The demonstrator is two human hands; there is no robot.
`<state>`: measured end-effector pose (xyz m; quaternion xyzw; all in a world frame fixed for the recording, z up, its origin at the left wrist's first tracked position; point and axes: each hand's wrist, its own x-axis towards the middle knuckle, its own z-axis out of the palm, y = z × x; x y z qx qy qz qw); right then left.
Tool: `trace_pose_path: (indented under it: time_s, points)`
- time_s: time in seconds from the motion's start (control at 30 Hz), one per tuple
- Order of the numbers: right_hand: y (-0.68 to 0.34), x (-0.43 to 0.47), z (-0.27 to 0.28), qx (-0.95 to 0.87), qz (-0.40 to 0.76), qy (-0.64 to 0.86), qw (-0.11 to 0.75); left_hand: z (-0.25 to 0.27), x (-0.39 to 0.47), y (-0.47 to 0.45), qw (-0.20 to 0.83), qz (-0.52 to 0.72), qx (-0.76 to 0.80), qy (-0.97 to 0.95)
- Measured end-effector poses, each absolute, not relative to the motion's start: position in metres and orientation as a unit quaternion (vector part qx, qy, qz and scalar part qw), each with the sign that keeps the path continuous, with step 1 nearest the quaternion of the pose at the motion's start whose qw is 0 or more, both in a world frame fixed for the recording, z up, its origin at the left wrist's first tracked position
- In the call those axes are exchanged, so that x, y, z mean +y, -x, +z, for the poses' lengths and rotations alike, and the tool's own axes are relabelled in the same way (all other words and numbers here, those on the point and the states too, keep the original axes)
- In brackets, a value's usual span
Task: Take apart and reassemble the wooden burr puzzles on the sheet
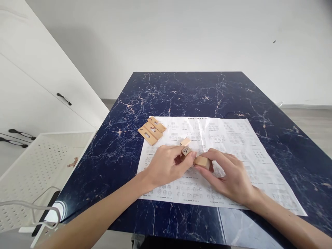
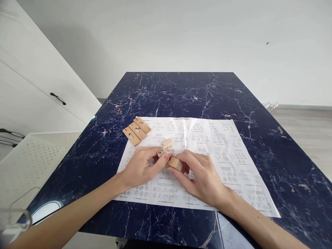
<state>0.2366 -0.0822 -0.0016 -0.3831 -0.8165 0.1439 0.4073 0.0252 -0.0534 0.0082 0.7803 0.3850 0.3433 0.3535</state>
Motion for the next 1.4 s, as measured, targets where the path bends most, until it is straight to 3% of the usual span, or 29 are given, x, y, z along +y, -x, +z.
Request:
trace_pose_path:
  time_s: [0.27,0.7,0.97,1.17,1.4]
  points:
    - [-0.241,-0.085,-0.012,-0.874,-0.033,0.284,0.394,0.005,-0.06,-0.035,0.37,0.365,0.425,-0.741]
    - [-0.236,-0.09,-0.015,-0.891,-0.108,0.241,0.369,0.006,-0.062,-0.039,0.399,0.366,0.454,-0.707]
    - [-0.231,-0.094,-0.016,-0.88,-0.089,0.258,0.389,0.002,-0.062,-0.039,0.42,0.395,0.454,-0.679]
    - [-0.231,-0.092,-0.005,-0.793,0.116,0.357,0.48,0.008,-0.056,-0.026,0.457,0.349,0.33,-0.749]
    - [-0.235,-0.088,-0.005,-0.822,0.047,0.334,0.458,0.007,-0.058,-0.028,0.444,0.361,0.354,-0.74]
